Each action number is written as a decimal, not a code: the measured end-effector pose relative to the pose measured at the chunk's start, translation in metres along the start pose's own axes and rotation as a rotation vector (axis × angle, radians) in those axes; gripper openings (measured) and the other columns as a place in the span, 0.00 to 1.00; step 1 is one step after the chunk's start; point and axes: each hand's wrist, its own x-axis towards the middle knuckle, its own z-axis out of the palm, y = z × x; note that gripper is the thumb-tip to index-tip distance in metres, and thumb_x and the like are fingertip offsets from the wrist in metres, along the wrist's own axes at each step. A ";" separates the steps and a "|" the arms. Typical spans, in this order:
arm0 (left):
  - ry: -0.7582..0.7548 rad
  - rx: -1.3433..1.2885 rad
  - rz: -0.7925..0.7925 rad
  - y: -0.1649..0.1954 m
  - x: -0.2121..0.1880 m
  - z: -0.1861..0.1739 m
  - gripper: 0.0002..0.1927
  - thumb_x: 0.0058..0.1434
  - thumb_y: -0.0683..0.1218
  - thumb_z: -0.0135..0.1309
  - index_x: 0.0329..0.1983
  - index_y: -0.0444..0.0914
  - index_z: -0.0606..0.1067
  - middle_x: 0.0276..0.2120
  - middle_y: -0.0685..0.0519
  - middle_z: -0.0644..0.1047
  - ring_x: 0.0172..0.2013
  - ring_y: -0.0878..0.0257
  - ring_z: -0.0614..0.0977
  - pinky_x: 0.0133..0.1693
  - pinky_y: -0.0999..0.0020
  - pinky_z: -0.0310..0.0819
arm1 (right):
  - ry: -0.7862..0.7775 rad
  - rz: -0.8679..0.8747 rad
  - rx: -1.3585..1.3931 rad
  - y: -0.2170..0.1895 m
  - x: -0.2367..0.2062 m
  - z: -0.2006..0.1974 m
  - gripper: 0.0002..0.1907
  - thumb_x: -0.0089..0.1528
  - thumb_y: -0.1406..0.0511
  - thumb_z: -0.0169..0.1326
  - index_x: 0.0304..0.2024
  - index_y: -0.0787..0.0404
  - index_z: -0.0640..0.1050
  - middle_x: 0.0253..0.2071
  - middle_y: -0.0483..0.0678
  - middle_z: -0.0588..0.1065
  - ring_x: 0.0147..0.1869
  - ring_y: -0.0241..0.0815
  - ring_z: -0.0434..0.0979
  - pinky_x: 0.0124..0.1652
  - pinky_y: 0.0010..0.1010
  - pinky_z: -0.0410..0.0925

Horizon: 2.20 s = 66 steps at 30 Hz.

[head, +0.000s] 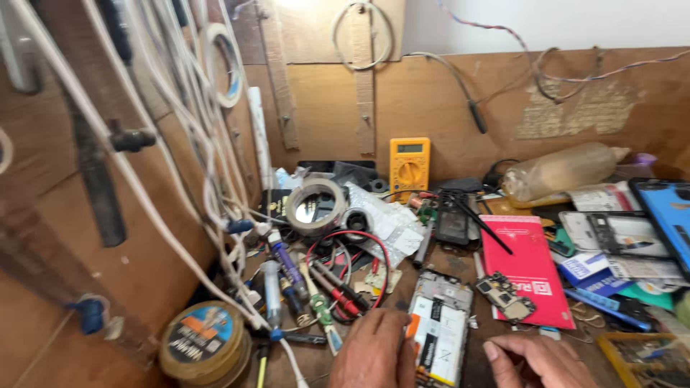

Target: The person holds a disassembled smartphone and uses a small tool to manipulate internal components, specifically the motherboard and battery area. They repeatedly detach and reattach a small ribbon cable connector while working at a cluttered repair bench.

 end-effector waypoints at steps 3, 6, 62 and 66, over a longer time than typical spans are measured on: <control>-0.071 0.029 -0.133 0.000 0.013 -0.003 0.14 0.56 0.40 0.59 0.46 0.37 0.77 0.45 0.40 0.77 0.45 0.42 0.80 0.46 0.49 0.74 | -0.013 -0.006 0.006 0.003 0.001 -0.003 0.08 0.50 0.60 0.69 0.27 0.56 0.84 0.23 0.43 0.81 0.27 0.37 0.75 0.24 0.28 0.70; 0.006 0.049 -0.051 0.002 0.028 -0.012 0.12 0.59 0.40 0.57 0.46 0.35 0.75 0.40 0.42 0.78 0.44 0.43 0.81 0.46 0.49 0.74 | -0.048 0.108 -0.027 0.009 -0.003 -0.005 0.08 0.50 0.60 0.70 0.29 0.55 0.85 0.21 0.43 0.81 0.24 0.38 0.75 0.21 0.30 0.68; -0.347 0.300 -0.575 0.051 0.052 0.012 0.50 0.41 0.65 0.73 0.55 0.30 0.64 0.51 0.40 0.66 0.57 0.43 0.67 0.59 0.49 0.64 | 0.106 0.211 0.082 -0.086 0.075 -0.096 0.07 0.59 0.68 0.64 0.38 0.64 0.85 0.26 0.46 0.81 0.27 0.31 0.77 0.32 0.25 0.71; -0.385 0.310 -0.679 0.081 0.064 -0.006 0.48 0.39 0.58 0.74 0.55 0.28 0.63 0.54 0.37 0.68 0.59 0.44 0.69 0.61 0.56 0.67 | 0.104 0.245 0.160 -0.083 0.057 -0.093 0.06 0.58 0.69 0.64 0.37 0.64 0.85 0.24 0.46 0.81 0.26 0.31 0.78 0.29 0.25 0.72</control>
